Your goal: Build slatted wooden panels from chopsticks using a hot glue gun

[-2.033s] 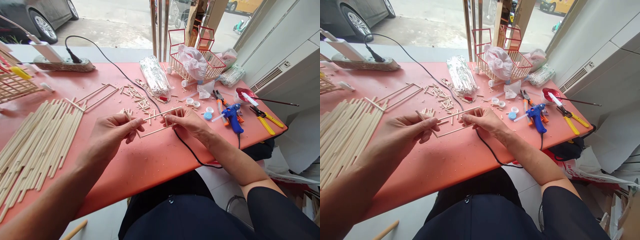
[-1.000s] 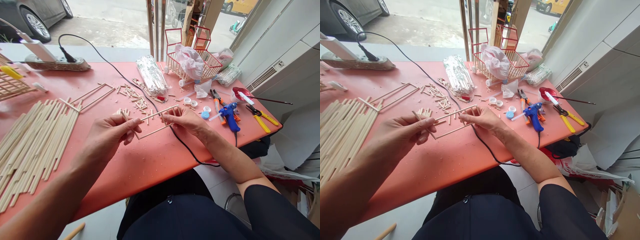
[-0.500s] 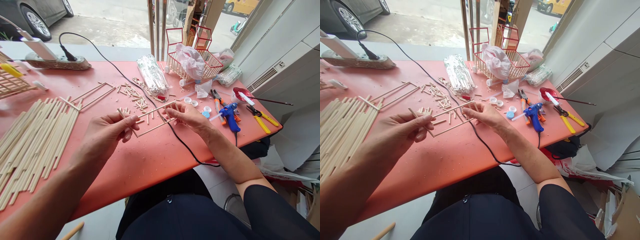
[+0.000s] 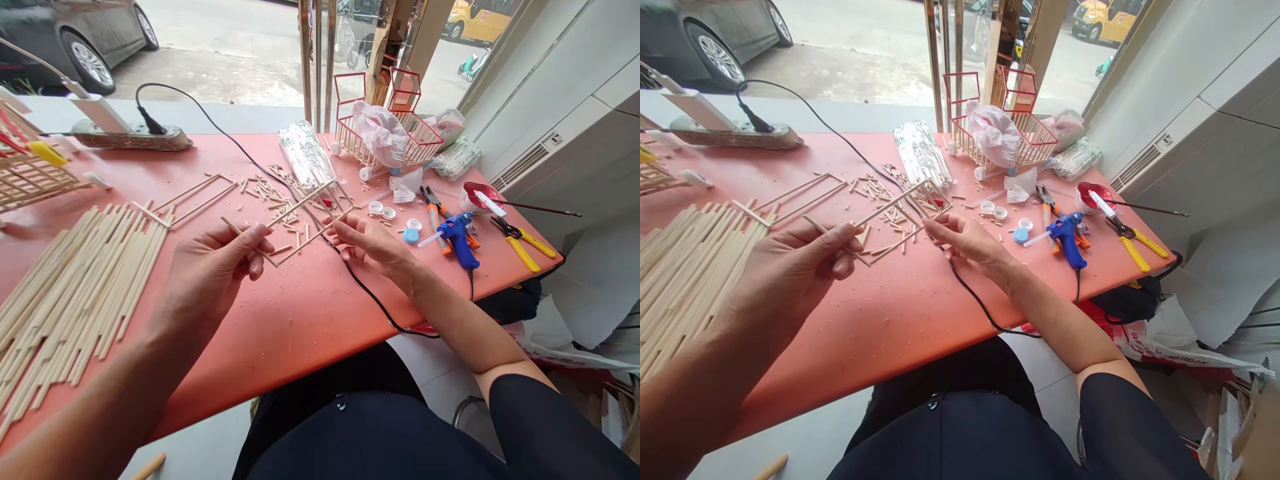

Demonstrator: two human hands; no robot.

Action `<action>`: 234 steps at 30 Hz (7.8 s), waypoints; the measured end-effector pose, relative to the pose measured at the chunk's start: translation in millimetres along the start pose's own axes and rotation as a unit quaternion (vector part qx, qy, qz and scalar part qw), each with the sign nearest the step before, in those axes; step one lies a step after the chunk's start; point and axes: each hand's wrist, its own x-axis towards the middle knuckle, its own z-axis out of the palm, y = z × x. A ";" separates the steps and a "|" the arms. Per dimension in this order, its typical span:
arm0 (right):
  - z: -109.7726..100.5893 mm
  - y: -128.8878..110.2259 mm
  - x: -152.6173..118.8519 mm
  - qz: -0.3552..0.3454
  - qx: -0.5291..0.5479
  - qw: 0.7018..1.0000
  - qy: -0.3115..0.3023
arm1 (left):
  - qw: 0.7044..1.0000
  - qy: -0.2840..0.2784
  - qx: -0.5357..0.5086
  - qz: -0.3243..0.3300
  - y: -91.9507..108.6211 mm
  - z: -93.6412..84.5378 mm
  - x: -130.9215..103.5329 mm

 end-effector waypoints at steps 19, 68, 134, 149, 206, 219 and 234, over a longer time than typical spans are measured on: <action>19.9 8.7 0.0 -0.015 0.102 0.994 0.026 | 0.998 -0.032 0.023 -0.057 -16.5 11.0 -12.9; 17.2 6.5 -3.5 -0.216 -0.538 0.812 -0.073 | 0.993 0.032 -0.102 -0.054 20.1 -18.8 16.6; 33.7 -20.2 5.1 -0.328 -0.546 0.767 0.075 | 0.997 -0.030 0.063 -0.045 -5.1 1.5 -0.1; 27.8 -16.2 5.7 -0.360 -0.542 0.753 0.093 | 0.997 -0.047 0.058 -0.031 -10.4 -3.1 3.3; 61.6 -9.5 14.9 -0.243 -0.575 0.778 -0.069 | 0.989 0.104 -0.033 0.099 44.6 -46.6 28.9; 83.2 -23.6 71.7 -0.246 -0.722 0.642 -0.083 | 0.990 0.104 -0.031 0.090 48.5 -48.8 28.1; 80.5 -26.8 79.9 -0.291 -0.800 0.494 -0.180 | 0.991 0.084 -0.071 0.072 45.8 -46.6 28.5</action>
